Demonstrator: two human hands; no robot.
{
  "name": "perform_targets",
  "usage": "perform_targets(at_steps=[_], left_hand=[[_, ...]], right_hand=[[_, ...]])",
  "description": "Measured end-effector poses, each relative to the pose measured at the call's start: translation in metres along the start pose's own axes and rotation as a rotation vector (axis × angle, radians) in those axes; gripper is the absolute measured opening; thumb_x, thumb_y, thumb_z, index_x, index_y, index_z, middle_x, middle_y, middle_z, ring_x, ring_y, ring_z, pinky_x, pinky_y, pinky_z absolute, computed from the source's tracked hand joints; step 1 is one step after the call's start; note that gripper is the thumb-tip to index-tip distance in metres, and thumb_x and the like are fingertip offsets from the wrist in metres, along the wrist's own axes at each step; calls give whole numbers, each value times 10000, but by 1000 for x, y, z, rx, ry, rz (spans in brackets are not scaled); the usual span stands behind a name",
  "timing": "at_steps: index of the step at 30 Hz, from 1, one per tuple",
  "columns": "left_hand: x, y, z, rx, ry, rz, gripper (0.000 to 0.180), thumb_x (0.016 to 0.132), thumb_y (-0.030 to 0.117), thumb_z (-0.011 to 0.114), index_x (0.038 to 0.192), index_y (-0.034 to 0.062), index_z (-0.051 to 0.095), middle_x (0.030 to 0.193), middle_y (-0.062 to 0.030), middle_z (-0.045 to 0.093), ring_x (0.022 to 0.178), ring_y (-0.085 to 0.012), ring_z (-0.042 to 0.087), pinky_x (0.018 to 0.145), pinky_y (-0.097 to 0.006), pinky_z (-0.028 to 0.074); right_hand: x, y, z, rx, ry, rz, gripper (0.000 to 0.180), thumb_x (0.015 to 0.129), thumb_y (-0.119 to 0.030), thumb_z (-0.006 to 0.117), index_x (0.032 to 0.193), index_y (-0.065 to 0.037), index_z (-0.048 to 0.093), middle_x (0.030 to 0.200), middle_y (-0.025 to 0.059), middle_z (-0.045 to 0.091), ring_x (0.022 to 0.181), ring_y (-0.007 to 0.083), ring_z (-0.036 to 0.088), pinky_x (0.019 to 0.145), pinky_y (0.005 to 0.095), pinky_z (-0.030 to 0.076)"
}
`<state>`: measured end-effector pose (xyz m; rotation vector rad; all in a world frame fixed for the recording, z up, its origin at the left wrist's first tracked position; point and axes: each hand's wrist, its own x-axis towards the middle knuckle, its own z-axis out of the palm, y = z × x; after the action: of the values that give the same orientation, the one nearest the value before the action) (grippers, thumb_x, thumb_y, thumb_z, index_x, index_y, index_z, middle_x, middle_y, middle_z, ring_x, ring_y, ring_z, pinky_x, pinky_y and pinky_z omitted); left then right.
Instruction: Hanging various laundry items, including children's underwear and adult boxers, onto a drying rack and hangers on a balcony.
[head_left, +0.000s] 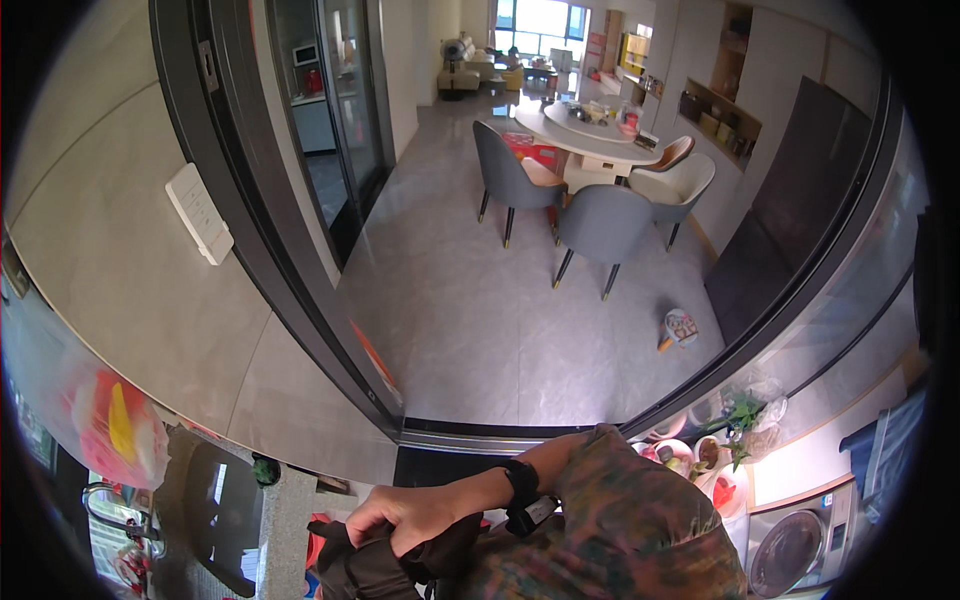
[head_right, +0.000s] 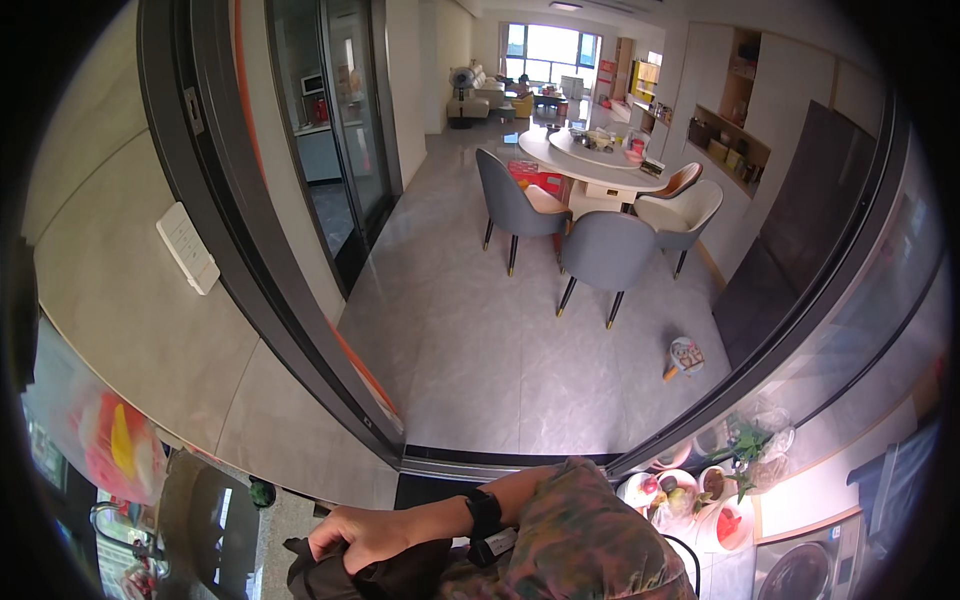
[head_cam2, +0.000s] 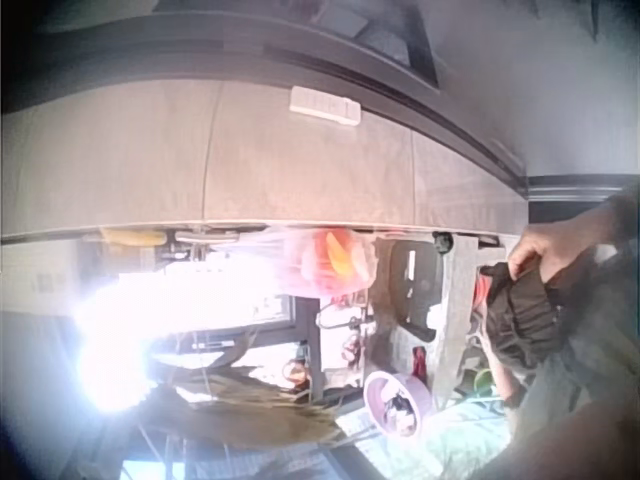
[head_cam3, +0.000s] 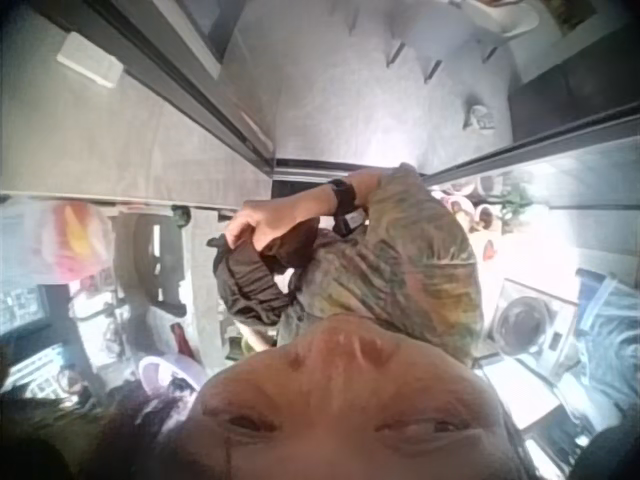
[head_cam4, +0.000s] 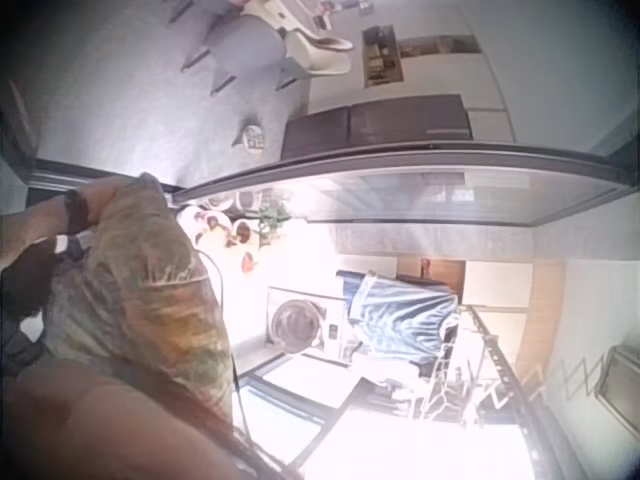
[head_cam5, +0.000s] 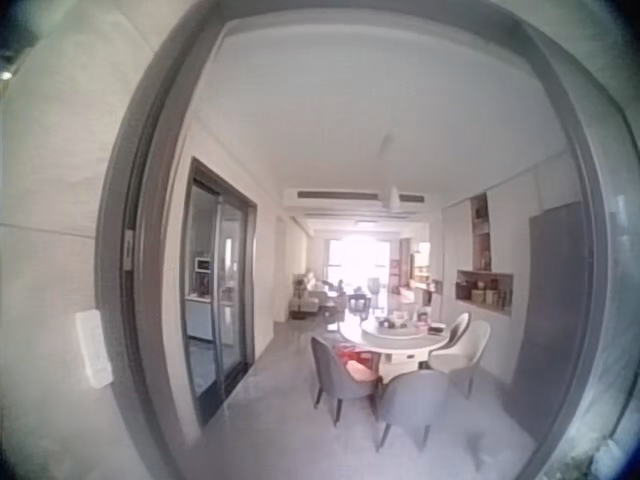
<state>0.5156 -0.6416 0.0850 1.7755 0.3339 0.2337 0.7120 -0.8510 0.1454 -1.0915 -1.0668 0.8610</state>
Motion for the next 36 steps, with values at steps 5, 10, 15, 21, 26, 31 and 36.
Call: perform_targets(at_steps=[5,10,15,21,26,31,36], left_hand=[[-16,18,-12,-239,-147,57,552,869,177,661,1347,-9,458,1254,-189,547,1132,-264,550,928,-366,463],[-13,14,18,110,-229,-41,1025,602,16,835,1457,-3,271,1393,-192,400,1243,-307,437,1034,-402,368],[-14,19,26,329,-29,74,954,645,65,821,1447,31,304,1318,-212,449,1203,-323,465,996,-413,416],[-19,-22,13,150,132,-83,619,814,-28,679,1371,0,412,1224,-138,559,1049,-238,571,882,-314,486],[-24,-50,3,113,154,-184,590,852,-18,622,1393,9,390,1255,-147,538,1097,-255,556,895,-339,482],[-6,-9,38,109,-63,45,737,832,24,602,1483,50,258,1408,-190,391,1216,-286,474,970,-393,432],[-8,-68,2,-21,143,-96,694,858,125,606,1471,49,289,1329,-190,475,1183,-276,495,965,-383,425]], right_hand=[[5,16,5,-112,26,37,251,645,-31,586,886,36,573,769,70,611,713,126,553,639,294,430],[6,20,6,-146,50,129,229,674,-44,604,889,34,587,758,73,625,685,127,565,619,286,440],[4,33,2,-171,154,228,205,696,-61,630,873,35,593,753,80,629,686,130,575,618,284,447],[9,40,2,-252,151,163,195,707,-84,654,853,32,599,722,77,622,662,139,569,602,278,439],[8,36,-4,-206,133,160,185,720,-92,654,850,30,602,704,72,613,646,138,556,595,287,436],[12,41,0,-153,135,111,170,730,-79,642,845,36,593,705,71,612,644,138,554,590,286,433],[15,47,-1,-234,25,53,175,747,-97,657,836,32,580,702,89,608,635,148,551,573,312,416]])
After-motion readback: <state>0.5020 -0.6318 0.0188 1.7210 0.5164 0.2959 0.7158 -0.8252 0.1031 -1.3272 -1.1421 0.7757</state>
